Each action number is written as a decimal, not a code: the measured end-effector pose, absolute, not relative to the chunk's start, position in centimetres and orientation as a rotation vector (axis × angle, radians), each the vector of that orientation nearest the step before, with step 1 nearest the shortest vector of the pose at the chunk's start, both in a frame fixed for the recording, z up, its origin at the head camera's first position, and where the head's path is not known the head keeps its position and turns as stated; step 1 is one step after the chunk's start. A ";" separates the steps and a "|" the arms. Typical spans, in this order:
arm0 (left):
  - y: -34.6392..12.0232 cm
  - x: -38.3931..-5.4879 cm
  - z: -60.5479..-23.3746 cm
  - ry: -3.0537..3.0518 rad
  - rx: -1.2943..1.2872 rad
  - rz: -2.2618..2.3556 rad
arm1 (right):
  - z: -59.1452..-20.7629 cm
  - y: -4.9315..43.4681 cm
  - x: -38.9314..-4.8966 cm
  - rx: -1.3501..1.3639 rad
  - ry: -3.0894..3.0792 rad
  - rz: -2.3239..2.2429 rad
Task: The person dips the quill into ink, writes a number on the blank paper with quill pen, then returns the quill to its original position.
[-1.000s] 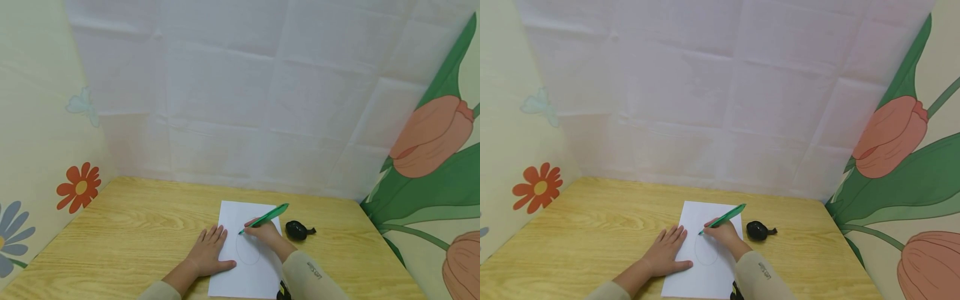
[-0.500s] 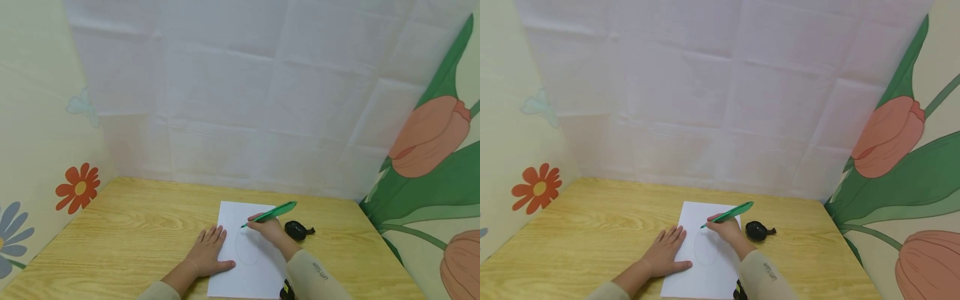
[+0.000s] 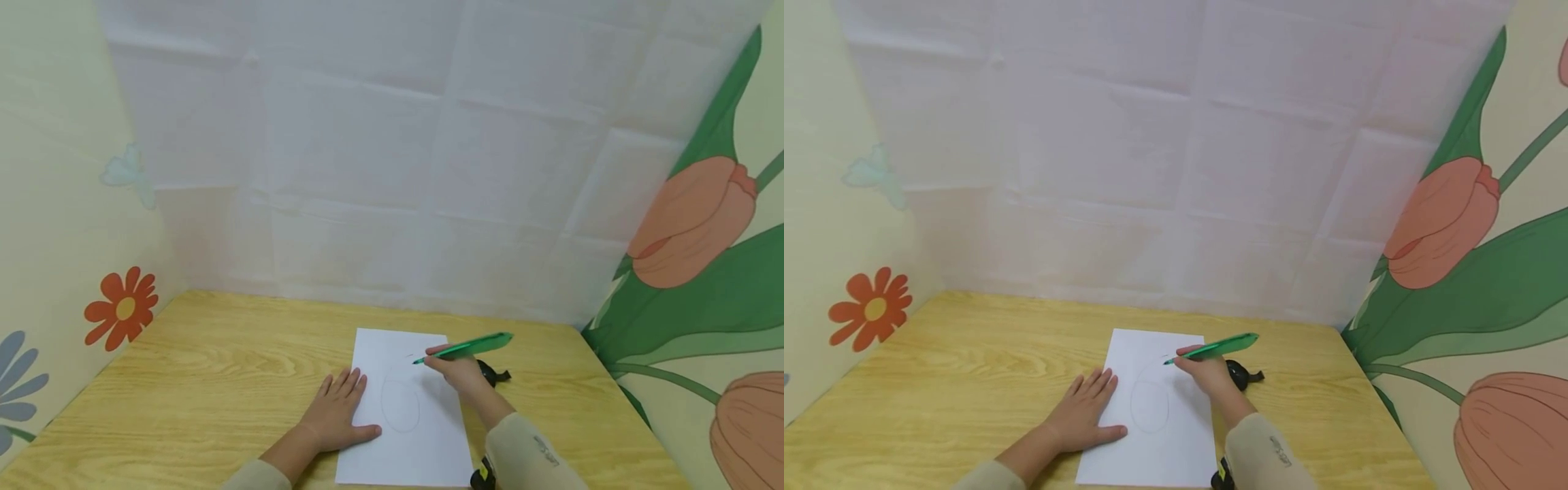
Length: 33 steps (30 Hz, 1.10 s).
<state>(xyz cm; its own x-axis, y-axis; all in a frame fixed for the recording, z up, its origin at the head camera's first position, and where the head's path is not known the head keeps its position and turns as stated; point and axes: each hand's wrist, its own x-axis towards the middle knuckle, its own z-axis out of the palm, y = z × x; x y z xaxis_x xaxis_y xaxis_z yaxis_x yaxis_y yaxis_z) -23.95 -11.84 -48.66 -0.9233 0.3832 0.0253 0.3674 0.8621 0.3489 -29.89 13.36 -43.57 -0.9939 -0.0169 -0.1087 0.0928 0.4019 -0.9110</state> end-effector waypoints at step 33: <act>-12.0 -24.0 -48.8 2.991 0.617 0.598 | -44.0 19.1 -29.2 0.179 2.532 -1.901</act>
